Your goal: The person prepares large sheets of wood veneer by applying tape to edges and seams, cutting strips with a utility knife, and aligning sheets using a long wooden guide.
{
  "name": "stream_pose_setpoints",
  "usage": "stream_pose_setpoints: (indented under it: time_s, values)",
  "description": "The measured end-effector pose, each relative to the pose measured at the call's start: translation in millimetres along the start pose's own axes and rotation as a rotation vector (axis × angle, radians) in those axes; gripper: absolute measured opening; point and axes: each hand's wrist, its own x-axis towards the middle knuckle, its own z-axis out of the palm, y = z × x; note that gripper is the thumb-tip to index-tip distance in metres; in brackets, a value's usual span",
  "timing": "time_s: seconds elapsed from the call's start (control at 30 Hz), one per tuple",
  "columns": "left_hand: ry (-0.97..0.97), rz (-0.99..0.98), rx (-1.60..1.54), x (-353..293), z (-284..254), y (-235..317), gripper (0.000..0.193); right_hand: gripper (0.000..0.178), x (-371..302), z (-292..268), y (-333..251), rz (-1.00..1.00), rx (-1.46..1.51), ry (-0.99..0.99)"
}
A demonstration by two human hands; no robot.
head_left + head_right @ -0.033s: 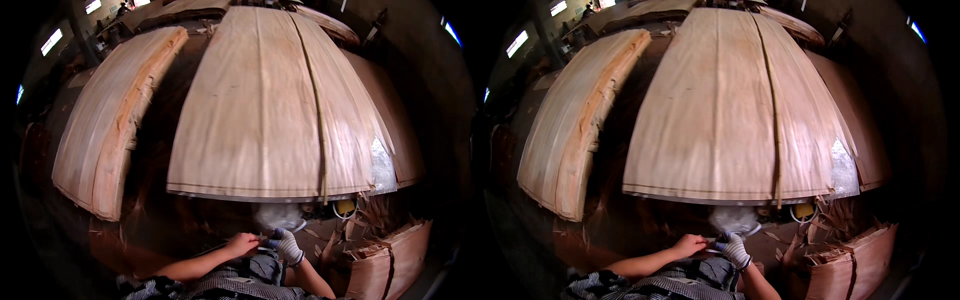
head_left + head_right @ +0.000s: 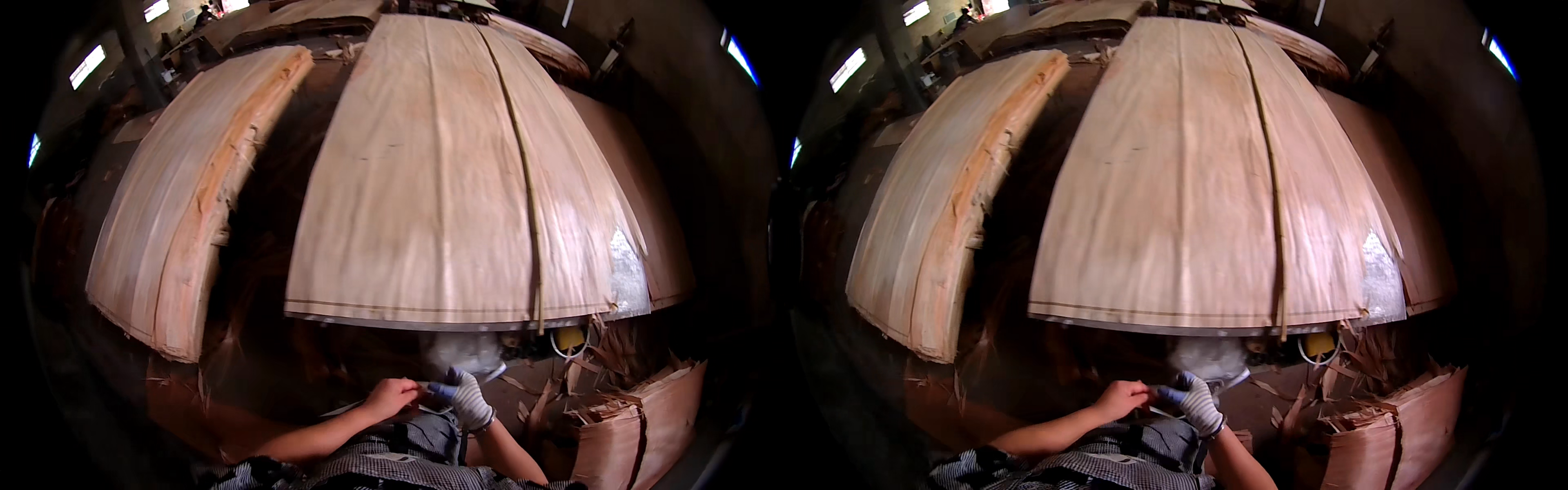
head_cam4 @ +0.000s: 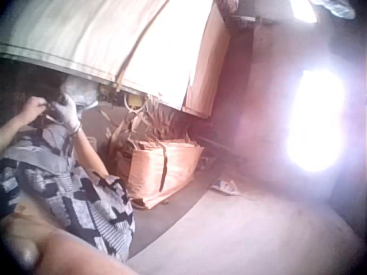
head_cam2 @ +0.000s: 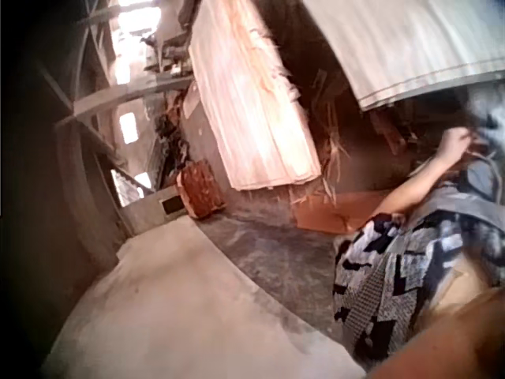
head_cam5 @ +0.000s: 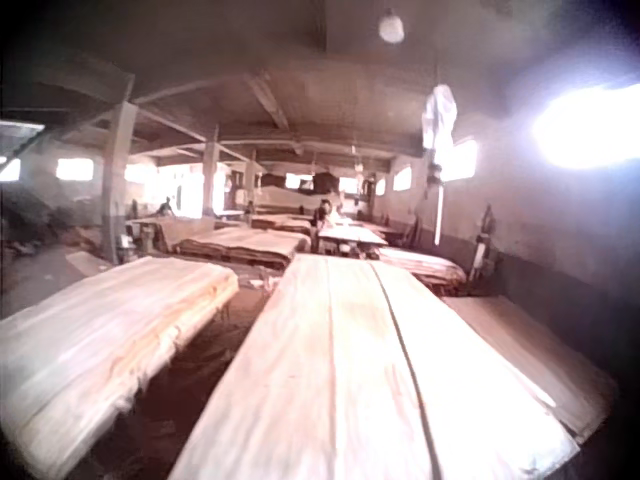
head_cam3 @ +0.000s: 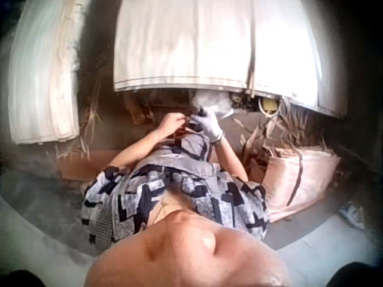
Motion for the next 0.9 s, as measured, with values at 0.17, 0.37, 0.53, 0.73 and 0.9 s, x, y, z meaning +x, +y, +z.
stream_pose_setpoints:
  time_s: [0.17,0.37,0.53,0.73,0.9]
  values:
    - [0.427,-0.027,-0.090,-93.2,-121.5,9.6,0.010,0.025,32.6,168.1,-14.1,0.138,0.484,-0.415]
    - [0.689,0.088,-0.006,-122.2,-242.4,-30.6,0.011,0.026,115.6,278.3,-57.3,0.036,0.665,-0.318]
    - [0.776,0.104,0.899,-94.6,-367.0,-57.3,0.023,0.017,207.5,294.0,-80.2,0.064,0.541,0.017]
    - [0.431,0.144,0.376,-17.3,-511.5,-31.5,0.030,0.016,291.1,404.3,-100.8,-0.051,0.421,-0.223]
    - [0.471,0.150,0.231,40.5,-600.2,-11.8,0.010,0.014,364.2,468.1,-164.4,-0.003,0.346,-0.385]
